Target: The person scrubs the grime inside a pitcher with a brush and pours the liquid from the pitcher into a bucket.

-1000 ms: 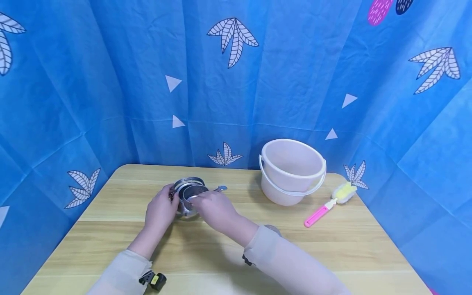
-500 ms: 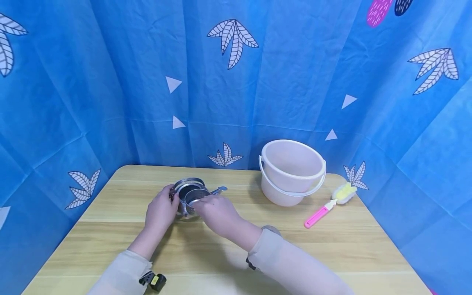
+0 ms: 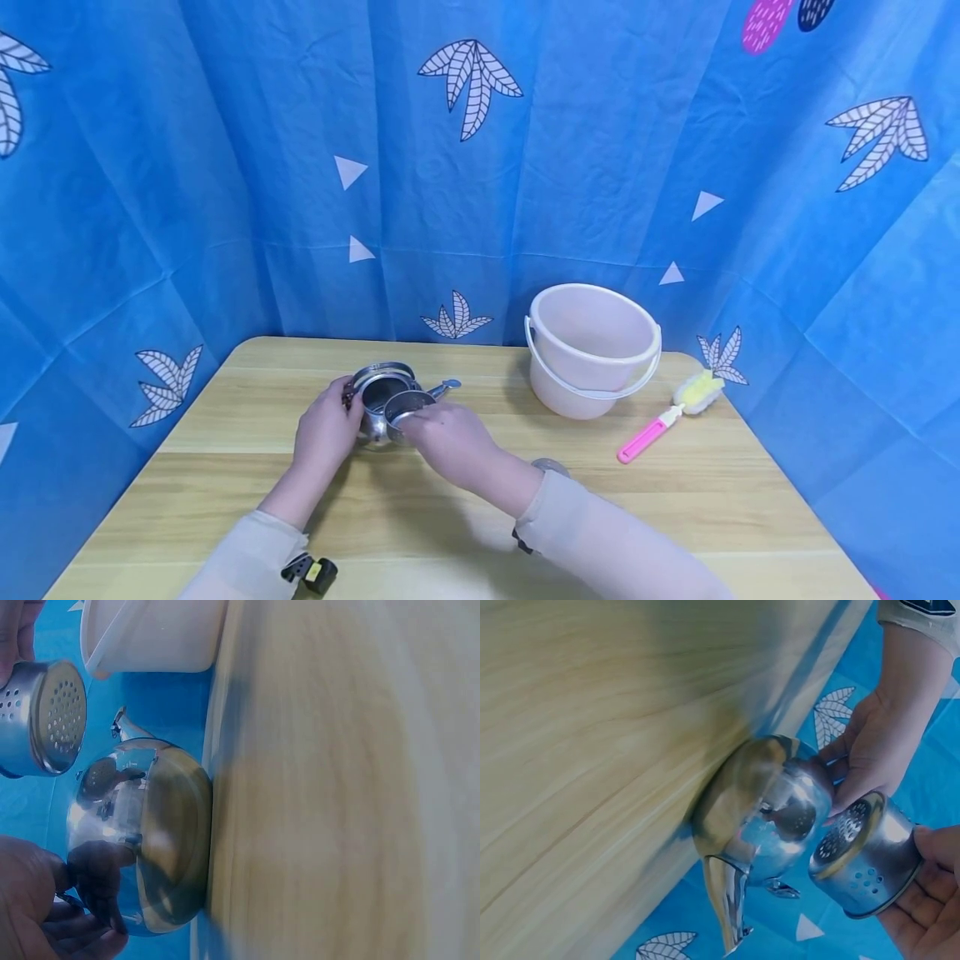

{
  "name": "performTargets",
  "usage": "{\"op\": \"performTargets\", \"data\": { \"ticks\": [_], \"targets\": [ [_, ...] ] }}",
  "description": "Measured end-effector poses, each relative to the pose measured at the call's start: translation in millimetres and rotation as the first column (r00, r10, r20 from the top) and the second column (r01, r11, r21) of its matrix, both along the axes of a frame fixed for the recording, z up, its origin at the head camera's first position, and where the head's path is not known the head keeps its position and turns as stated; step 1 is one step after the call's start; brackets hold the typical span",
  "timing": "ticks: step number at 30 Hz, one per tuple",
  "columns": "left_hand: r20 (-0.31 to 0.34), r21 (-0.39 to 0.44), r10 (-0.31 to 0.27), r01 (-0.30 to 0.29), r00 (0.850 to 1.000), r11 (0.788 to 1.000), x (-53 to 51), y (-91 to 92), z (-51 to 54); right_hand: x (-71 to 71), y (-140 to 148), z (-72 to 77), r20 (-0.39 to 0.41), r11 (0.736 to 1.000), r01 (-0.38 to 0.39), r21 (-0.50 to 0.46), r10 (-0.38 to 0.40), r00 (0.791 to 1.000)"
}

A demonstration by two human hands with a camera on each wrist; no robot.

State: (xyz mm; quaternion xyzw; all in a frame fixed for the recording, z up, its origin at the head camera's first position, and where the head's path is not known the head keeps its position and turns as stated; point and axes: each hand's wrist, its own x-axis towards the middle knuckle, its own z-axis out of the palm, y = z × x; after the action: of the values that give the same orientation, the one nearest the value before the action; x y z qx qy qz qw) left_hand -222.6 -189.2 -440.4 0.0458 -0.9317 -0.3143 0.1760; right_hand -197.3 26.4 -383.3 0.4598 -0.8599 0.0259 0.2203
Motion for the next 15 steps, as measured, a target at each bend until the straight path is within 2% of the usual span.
{"op": "performTargets", "data": {
  "ticks": [9,15],
  "targets": [
    [-0.016,-0.004,0.002,-0.002,1.0,1.0,-0.4,-0.4,-0.4,1.2,9,-4.9,-0.034,1.0,-0.011,-0.001,0.011,0.999],
    [-0.023,0.004,0.001,-0.001,1.0,1.0,-0.7,-0.9,-1.0,2.5,14,-7.2,-0.027,1.0,-0.004,0.005,0.004,1.0]
  ]
}}
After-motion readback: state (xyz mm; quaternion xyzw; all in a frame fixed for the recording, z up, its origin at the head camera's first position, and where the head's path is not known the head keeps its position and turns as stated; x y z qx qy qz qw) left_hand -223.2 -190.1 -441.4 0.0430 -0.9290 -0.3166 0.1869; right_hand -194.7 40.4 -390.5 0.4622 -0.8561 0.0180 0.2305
